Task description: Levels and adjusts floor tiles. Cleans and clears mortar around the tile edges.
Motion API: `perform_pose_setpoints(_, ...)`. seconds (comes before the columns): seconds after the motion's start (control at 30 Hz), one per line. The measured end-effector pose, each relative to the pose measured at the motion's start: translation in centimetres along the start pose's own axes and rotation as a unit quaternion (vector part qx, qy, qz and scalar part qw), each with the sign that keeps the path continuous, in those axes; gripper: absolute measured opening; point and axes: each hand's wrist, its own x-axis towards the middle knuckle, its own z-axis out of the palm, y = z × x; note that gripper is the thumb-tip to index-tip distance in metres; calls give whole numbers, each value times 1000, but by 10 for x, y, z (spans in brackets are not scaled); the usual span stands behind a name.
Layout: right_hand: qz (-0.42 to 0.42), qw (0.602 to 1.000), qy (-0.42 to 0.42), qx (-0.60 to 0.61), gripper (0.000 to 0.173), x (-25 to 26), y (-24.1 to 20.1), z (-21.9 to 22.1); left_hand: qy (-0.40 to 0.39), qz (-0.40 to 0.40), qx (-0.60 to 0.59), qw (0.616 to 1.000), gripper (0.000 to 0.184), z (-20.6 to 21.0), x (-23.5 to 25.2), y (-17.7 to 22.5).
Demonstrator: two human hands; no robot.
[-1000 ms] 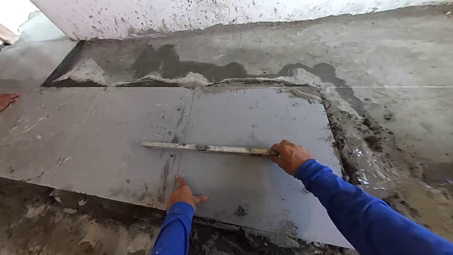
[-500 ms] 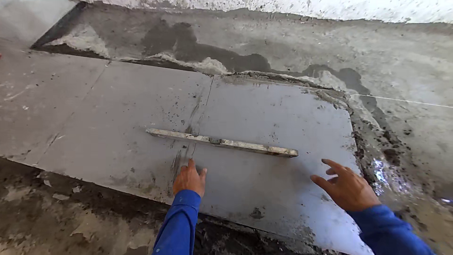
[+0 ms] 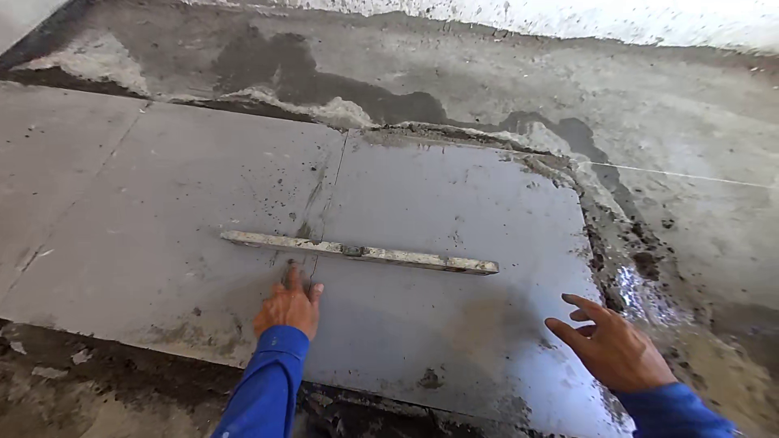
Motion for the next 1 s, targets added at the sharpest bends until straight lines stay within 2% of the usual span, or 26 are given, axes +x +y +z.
perform_pose_setpoints(0.13,5,1000,0,-3,67,-2,7,-1,19,-81,-18,996,80,-12,13,-28)
perform_pose_setpoints(0.2,6,1000,6,-7,67,-2,11,-1,28,-98,-25,995,75,-17,17,-36)
perform_pose_setpoints(0.33,7,1000,8,-12,67,-2,11,-1,53,-82,-41,994,64,-21,21,-38)
perform_pose_setpoints(0.6,12,1000,-2,-22,64,-5,16,-5,42,-59,-33,997,70,-19,22,-25)
perform_pose_setpoints(0.7,16,999,-4,-31,63,-11,24,-7,41,-50,-28,998,62,-20,19,-18)
perform_pose_setpoints(0.77,32,999,-19,-39,61,-20,27,-10,51,-18,-41,998,51,-23,9,-10)
perform_pose_setpoints(0.87,105,992,-37,-55,57,-50,43,-23,73,100,-64,990,44,-17,-16,21)
perform_pose_setpoints(1.0,267,957,-54,-96,59,-131,97,-44,35,266,-67,961,53,1,-60,81)
